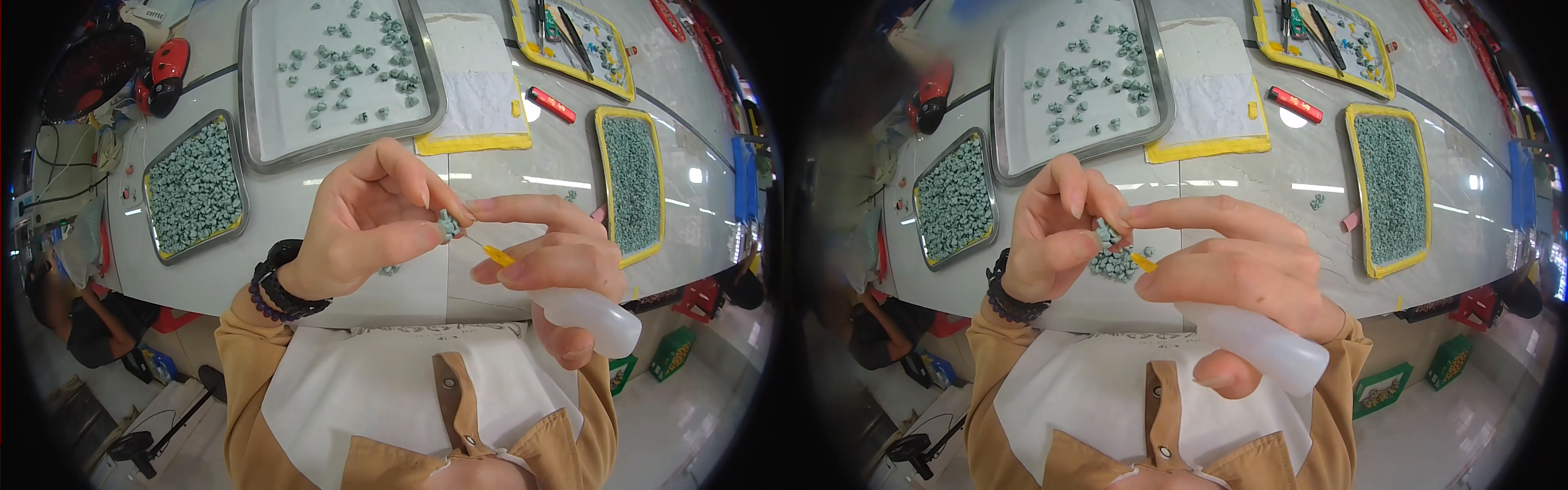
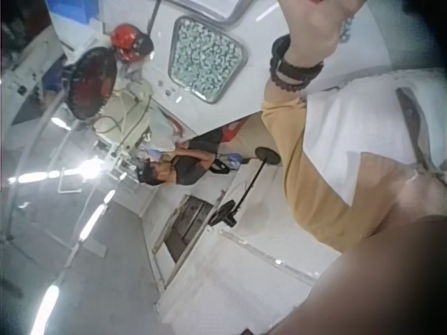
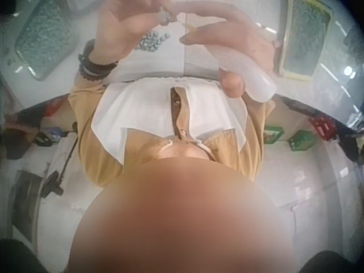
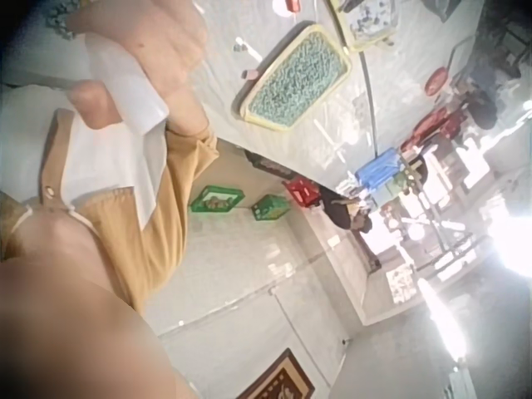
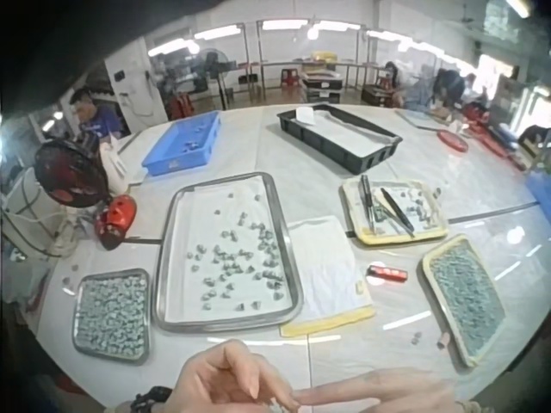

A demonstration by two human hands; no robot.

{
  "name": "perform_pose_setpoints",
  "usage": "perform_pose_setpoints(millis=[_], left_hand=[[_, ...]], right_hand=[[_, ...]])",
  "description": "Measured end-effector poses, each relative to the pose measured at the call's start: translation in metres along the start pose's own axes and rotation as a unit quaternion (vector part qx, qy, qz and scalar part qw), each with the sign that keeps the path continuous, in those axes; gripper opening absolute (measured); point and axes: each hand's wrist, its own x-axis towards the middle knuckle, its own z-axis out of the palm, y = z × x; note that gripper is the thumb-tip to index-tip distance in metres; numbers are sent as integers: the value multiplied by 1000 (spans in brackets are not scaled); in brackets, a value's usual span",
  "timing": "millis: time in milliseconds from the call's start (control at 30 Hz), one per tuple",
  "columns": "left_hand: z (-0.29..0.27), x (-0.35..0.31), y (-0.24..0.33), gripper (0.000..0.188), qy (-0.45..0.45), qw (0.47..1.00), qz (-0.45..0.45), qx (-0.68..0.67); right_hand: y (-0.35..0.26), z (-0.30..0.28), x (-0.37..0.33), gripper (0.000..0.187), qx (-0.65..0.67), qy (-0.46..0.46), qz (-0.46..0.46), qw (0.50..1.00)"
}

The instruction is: Applying adhesive to small green plastic toy parts and joining them together.

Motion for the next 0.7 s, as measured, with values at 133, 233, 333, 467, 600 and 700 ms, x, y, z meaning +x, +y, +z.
perform_pose_setpoints(millis=[133, 233, 333, 467, 600, 700], left_hand=[[0, -1, 0, 26, 4, 1000, -13, -1], [1, 0, -1, 26, 5, 1000, 2, 2], [1, 0, -2, 26, 6, 1000, 10, 0], [1, 1, -3, 26, 7, 1000, 5, -8], [1, 1, -2, 25, 11, 1000, -1, -8], [0, 1, -3, 25, 10, 1000, 0, -4]], right_hand=[[0, -1, 1, 56, -22, -7, -4, 1000], [2, 1, 1, 55, -31, -5, -10, 999], [3, 2, 1, 55, -32, 6, -16, 999], [5, 0, 1, 54, -37, -5, -16, 999], [4, 1, 1, 54, -40, -6, -9, 999], [5, 1, 2, 53, -38, -5, -12, 999]])
